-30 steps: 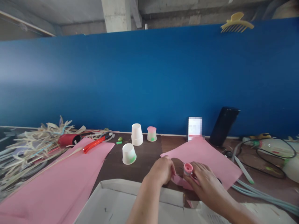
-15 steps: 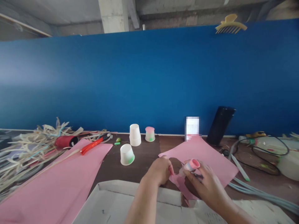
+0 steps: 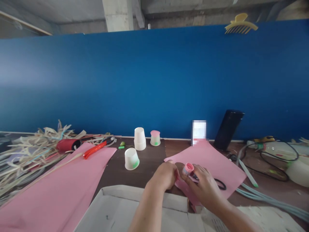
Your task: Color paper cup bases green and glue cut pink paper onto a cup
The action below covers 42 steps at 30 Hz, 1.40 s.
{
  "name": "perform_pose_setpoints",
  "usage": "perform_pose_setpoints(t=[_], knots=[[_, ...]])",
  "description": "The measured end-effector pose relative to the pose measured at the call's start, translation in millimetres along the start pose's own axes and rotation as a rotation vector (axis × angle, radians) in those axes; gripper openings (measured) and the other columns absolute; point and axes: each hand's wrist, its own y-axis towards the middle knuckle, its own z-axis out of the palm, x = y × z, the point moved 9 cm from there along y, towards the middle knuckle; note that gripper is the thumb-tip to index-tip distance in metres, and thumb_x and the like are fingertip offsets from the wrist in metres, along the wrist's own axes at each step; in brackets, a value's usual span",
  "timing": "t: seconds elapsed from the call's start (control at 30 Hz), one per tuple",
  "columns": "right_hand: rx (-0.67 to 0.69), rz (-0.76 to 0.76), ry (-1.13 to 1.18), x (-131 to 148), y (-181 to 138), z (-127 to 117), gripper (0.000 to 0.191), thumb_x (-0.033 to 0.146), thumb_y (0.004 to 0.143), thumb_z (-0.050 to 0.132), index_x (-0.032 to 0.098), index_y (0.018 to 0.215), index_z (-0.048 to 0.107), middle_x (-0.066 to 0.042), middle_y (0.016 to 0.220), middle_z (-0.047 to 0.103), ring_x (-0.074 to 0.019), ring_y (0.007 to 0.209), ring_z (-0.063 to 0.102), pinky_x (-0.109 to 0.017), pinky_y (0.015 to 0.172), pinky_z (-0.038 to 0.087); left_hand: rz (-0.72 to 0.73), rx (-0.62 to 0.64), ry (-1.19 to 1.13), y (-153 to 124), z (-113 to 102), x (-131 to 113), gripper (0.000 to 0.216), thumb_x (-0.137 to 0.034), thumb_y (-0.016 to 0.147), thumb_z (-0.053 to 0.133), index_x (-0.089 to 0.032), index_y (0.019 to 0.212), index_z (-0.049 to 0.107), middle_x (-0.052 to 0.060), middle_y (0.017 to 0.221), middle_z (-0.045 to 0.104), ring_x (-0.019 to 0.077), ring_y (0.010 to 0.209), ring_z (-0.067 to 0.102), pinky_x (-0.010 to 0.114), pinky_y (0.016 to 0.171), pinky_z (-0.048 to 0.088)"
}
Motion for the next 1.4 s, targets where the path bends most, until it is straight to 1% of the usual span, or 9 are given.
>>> perform_pose_setpoints(t=[0.2, 0.37, 0.5, 0.63, 0.8, 0.9, 1.1, 1.4], knots=[[0.013, -0.013, -0.040, -0.2, -0.7, 5.1, 0.019, 0.038, 0.085, 0.049, 0.022, 0.088, 0.059, -0.005, 0.086, 0.065, -0.0218, 0.081, 0.058, -0.034, 0.073, 0.041, -0.009, -0.006, 0.005, 0.3, -0.7, 1.4, 0.010, -0.019, 0.067, 0.055, -0.020, 0.075, 0.061, 0.004, 0.082, 0.064, 0.0148, 0.065, 0.057, 0.023, 0.054, 0.036], [0.046, -0.028, -0.061, 1.7, -1.1, 9.6, 0.016, 0.037, 0.084, 0.050, 0.023, 0.088, 0.058, -0.004, 0.085, 0.065, -0.0219, 0.081, 0.057, -0.034, 0.072, 0.041, 0.009, -0.008, -0.015, -2.1, -2.9, -2.2, 0.008, -0.017, 0.065, 0.057, -0.019, 0.072, 0.061, 0.004, 0.081, 0.064, 0.0147, 0.068, 0.057, 0.023, 0.057, 0.037], [0.083, -0.030, -0.077, 2.0, 0.1, 10.8, 0.016, 0.035, 0.086, 0.048, 0.022, 0.087, 0.058, -0.004, 0.082, 0.064, -0.0213, 0.079, 0.057, -0.034, 0.072, 0.039, -0.032, 0.016, -0.027, -5.7, -4.9, -3.8, 0.009, -0.016, 0.066, 0.056, -0.019, 0.072, 0.061, 0.003, 0.078, 0.064, 0.0143, 0.066, 0.057, 0.022, 0.055, 0.036], [0.096, -0.030, -0.121, 0.7, 0.4, 8.6, 0.016, 0.034, 0.085, 0.048, 0.021, 0.085, 0.057, -0.004, 0.079, 0.063, -0.0220, 0.078, 0.057, -0.033, 0.071, 0.038, -0.064, 0.049, -0.021, -7.4, -5.9, -6.1, 0.010, -0.014, 0.064, 0.057, -0.018, 0.071, 0.062, 0.004, 0.084, 0.064, 0.0145, 0.068, 0.058, 0.022, 0.055, 0.037], [0.126, -0.011, -0.132, -3.5, 0.1, 7.6, 0.017, 0.033, 0.085, 0.046, 0.020, 0.079, 0.055, -0.003, 0.074, 0.061, -0.0211, 0.074, 0.056, -0.033, 0.070, 0.037, -0.057, 0.053, -0.053, -6.0, -5.6, -7.2, 0.011, -0.013, 0.063, 0.058, -0.018, 0.071, 0.063, 0.004, 0.089, 0.065, 0.0137, 0.070, 0.058, 0.021, 0.055, 0.038], [0.160, -0.006, -0.125, -4.6, 0.5, 8.5, 0.018, 0.033, 0.086, 0.044, 0.020, 0.081, 0.056, -0.004, 0.077, 0.061, -0.0213, 0.074, 0.055, -0.034, 0.070, 0.037, -0.063, 0.062, -0.063, -6.7, -4.1, -6.1, 0.013, -0.011, 0.062, 0.056, -0.018, 0.071, 0.064, 0.004, 0.087, 0.066, 0.0138, 0.068, 0.059, 0.021, 0.054, 0.038], [0.189, 0.027, -0.126, -7.3, 0.2, 6.1, 0.021, 0.035, 0.086, 0.042, 0.020, 0.077, 0.055, -0.005, 0.074, 0.061, -0.0208, 0.071, 0.055, -0.034, 0.068, 0.038, -0.101, 0.086, -0.089, -8.8, -1.8, -3.2, 0.020, -0.010, 0.060, 0.057, -0.018, 0.076, 0.065, 0.003, 0.080, 0.067, 0.0138, 0.064, 0.060, 0.020, 0.051, 0.038], [0.175, 0.043, -0.137, -14.8, -4.9, 1.5, 0.024, 0.040, 0.086, 0.045, 0.021, 0.075, 0.054, -0.004, 0.073, 0.061, -0.0203, 0.070, 0.056, -0.033, 0.067, 0.040, -0.081, 0.072, -0.063, -8.1, -4.1, -6.8, 0.021, -0.007, 0.058, 0.056, -0.018, 0.073, 0.067, 0.004, 0.093, 0.067, 0.0139, 0.069, 0.060, 0.020, 0.053, 0.039]])
